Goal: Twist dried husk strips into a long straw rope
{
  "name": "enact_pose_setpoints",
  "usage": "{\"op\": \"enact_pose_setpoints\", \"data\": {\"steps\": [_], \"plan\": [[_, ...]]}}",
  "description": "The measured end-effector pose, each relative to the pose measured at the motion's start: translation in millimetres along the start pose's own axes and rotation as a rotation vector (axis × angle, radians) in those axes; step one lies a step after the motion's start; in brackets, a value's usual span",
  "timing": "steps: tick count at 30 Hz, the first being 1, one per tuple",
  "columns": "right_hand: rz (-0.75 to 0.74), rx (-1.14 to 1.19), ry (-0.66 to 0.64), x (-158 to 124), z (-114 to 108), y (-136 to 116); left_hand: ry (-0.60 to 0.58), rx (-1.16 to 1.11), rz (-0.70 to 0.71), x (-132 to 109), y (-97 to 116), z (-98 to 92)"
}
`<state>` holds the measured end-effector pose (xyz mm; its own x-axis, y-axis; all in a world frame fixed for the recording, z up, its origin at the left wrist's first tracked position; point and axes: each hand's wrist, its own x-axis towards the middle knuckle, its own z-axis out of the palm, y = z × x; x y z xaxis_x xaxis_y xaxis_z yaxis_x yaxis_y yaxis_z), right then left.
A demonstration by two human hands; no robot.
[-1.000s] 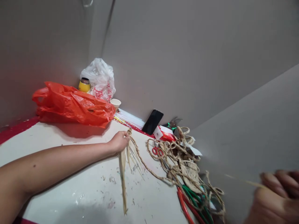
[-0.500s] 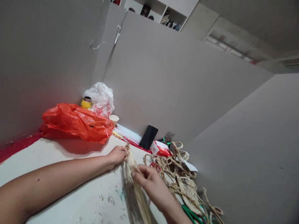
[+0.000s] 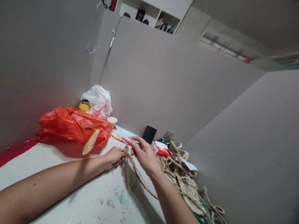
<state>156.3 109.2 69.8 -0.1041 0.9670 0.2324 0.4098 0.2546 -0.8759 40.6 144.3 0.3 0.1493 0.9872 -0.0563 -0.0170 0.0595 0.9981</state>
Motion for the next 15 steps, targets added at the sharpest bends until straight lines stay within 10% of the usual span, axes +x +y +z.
{"op": "enact_pose_setpoints", "data": {"steps": [6, 15], "plan": [[0.242, 0.094, 0.078, -19.6, -29.0, 64.0, -0.349, -0.125, -0.209, 8.3, -16.0, 0.6], [0.261, 0.048, 0.117, -16.6, -1.0, 79.7, -0.34, -0.175, -0.229, 11.0, -15.6, 3.0]]}}
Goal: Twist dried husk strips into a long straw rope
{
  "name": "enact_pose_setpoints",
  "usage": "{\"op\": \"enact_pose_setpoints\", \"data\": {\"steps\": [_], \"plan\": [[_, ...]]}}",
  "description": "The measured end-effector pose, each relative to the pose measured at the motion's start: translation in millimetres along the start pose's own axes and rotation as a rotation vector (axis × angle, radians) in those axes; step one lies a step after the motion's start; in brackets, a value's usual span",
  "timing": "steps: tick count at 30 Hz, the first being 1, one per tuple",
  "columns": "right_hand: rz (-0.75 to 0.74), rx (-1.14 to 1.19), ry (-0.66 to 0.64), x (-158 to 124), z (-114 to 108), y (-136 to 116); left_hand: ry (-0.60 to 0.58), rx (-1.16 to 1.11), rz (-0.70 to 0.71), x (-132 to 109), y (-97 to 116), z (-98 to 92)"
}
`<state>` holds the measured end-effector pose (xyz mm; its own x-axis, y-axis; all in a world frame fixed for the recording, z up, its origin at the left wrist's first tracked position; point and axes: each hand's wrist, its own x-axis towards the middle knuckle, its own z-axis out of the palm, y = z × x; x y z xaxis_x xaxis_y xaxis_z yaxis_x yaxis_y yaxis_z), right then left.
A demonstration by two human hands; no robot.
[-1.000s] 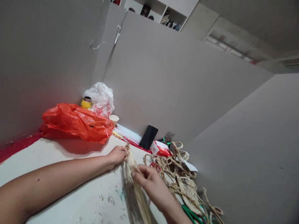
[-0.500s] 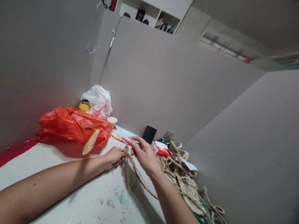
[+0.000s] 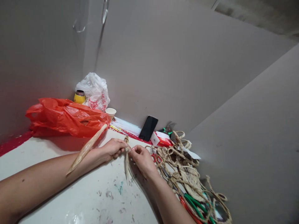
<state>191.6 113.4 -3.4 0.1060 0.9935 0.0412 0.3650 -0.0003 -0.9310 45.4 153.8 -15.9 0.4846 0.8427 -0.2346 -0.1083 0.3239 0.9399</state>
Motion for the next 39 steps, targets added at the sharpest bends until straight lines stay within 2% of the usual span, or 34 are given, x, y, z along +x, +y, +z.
{"op": "enact_pose_setpoints", "data": {"steps": [4, 9, 14, 19, 25, 29, 33, 36, 39], "plan": [[0.023, 0.033, 0.039, 1.8, 1.2, 8.0, -0.011, -0.031, -0.033, 1.8, 0.3, 0.6], [-0.135, -0.106, 0.147, 2.4, 1.1, 11.6, -0.037, -0.027, -0.051, 4.3, -0.5, -1.2], [-0.307, -0.303, 0.153, 3.6, 0.4, 13.4, -0.061, -0.015, -0.051, 3.2, 1.9, -1.7], [-0.347, -0.434, 0.154, 4.1, -1.2, 14.2, -0.07, 0.003, -0.055, 1.0, 5.5, 0.2], [-0.331, -0.546, 0.145, 3.0, -1.7, 13.7, -0.094, 0.034, -0.045, 0.6, 4.3, -1.6], [-0.331, -0.566, 0.154, 2.0, -1.2, 12.6, -0.024, 0.08, 0.011, 2.5, 0.6, 1.2], [-0.277, -0.413, 0.128, 3.3, -2.5, 9.6, 0.08, 0.14, 0.049, 2.6, -2.6, 6.9], [-0.151, -0.232, 0.045, 6.0, -6.6, 7.3, 0.118, 0.166, 0.063, 0.1, -2.1, 10.6], [-0.069, -0.162, -0.044, 7.8, -10.8, 7.8, 0.124, 0.166, 0.069, -1.8, -0.8, 12.3]]}}
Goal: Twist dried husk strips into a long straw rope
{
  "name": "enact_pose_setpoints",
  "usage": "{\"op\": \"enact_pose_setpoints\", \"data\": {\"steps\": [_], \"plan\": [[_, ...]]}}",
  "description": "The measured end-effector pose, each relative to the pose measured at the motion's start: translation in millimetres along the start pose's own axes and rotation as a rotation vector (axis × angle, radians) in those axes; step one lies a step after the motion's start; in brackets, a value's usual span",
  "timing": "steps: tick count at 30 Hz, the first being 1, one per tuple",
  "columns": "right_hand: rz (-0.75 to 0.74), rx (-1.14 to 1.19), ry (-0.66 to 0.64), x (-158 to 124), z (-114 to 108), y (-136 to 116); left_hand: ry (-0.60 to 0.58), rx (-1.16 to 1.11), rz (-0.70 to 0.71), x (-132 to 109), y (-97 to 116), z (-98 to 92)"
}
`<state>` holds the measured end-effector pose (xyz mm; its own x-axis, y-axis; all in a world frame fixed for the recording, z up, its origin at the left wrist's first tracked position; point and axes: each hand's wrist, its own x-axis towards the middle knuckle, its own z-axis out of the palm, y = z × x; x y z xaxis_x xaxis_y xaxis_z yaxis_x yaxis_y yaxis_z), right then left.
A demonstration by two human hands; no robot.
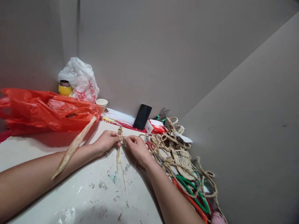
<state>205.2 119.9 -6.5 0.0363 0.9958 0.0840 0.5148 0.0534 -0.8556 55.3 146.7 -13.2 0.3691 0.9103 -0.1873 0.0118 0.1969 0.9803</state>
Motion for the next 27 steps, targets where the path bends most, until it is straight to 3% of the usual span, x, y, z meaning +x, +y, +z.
{"op": "enact_pose_setpoints", "data": {"steps": [8, 14, 19, 22, 25, 27], "plan": [[0.013, 0.05, -0.08, -0.6, -3.6, 6.8, -0.025, -0.021, -0.011, 4.4, -1.6, -2.9], [-0.053, 0.168, 0.142, -7.1, -24.9, -7.4, -0.005, -0.069, -0.021, 2.7, -0.7, -2.0], [0.072, 0.472, -0.015, -19.0, -22.2, -16.7, -0.002, -0.093, 0.001, -0.8, -0.5, 1.0], [0.061, 0.38, -0.061, -23.7, -7.8, -15.8, 0.044, -0.108, 0.033, -2.4, -0.1, 3.7], [-0.048, 0.163, 0.038, -25.2, 4.5, -15.6, 0.134, -0.109, 0.056, -3.3, -0.3, 6.9], [-0.042, 0.124, 0.07, -25.6, 9.3, -16.7, 0.179, -0.107, 0.072, -3.5, -1.0, 8.8]]}}
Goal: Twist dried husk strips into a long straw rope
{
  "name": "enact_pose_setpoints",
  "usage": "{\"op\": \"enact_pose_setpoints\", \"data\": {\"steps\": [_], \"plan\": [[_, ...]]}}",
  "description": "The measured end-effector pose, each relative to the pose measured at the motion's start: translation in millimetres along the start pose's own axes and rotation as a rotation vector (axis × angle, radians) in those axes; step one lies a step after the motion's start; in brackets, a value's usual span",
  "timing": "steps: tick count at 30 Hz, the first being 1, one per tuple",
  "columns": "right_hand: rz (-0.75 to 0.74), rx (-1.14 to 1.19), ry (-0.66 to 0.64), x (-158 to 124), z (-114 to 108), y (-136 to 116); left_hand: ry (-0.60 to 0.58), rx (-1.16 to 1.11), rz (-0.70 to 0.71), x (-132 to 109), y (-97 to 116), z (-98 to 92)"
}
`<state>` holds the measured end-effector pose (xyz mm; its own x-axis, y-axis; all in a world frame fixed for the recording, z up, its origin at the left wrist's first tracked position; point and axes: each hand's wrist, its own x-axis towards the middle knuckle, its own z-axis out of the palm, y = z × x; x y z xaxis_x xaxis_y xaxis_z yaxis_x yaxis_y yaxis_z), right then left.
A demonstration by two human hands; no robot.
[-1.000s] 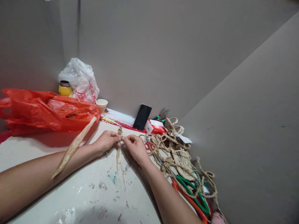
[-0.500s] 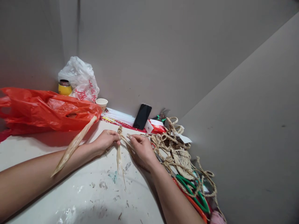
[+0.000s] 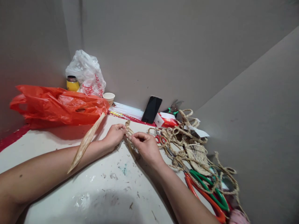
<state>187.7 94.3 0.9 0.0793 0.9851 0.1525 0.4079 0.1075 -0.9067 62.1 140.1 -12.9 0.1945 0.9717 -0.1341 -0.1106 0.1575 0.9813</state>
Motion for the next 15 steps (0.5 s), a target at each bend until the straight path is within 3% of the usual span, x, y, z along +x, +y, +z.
{"op": "enact_pose_setpoints", "data": {"steps": [10, 15], "plan": [[0.258, 0.18, -0.167, -6.8, 9.9, -1.6, 0.025, 0.027, 0.089, 5.7, -13.1, 1.0], [0.41, 0.567, -0.203, -4.6, 11.8, -0.7, 0.031, 0.077, 0.111, 7.3, -13.6, -0.3]]}}
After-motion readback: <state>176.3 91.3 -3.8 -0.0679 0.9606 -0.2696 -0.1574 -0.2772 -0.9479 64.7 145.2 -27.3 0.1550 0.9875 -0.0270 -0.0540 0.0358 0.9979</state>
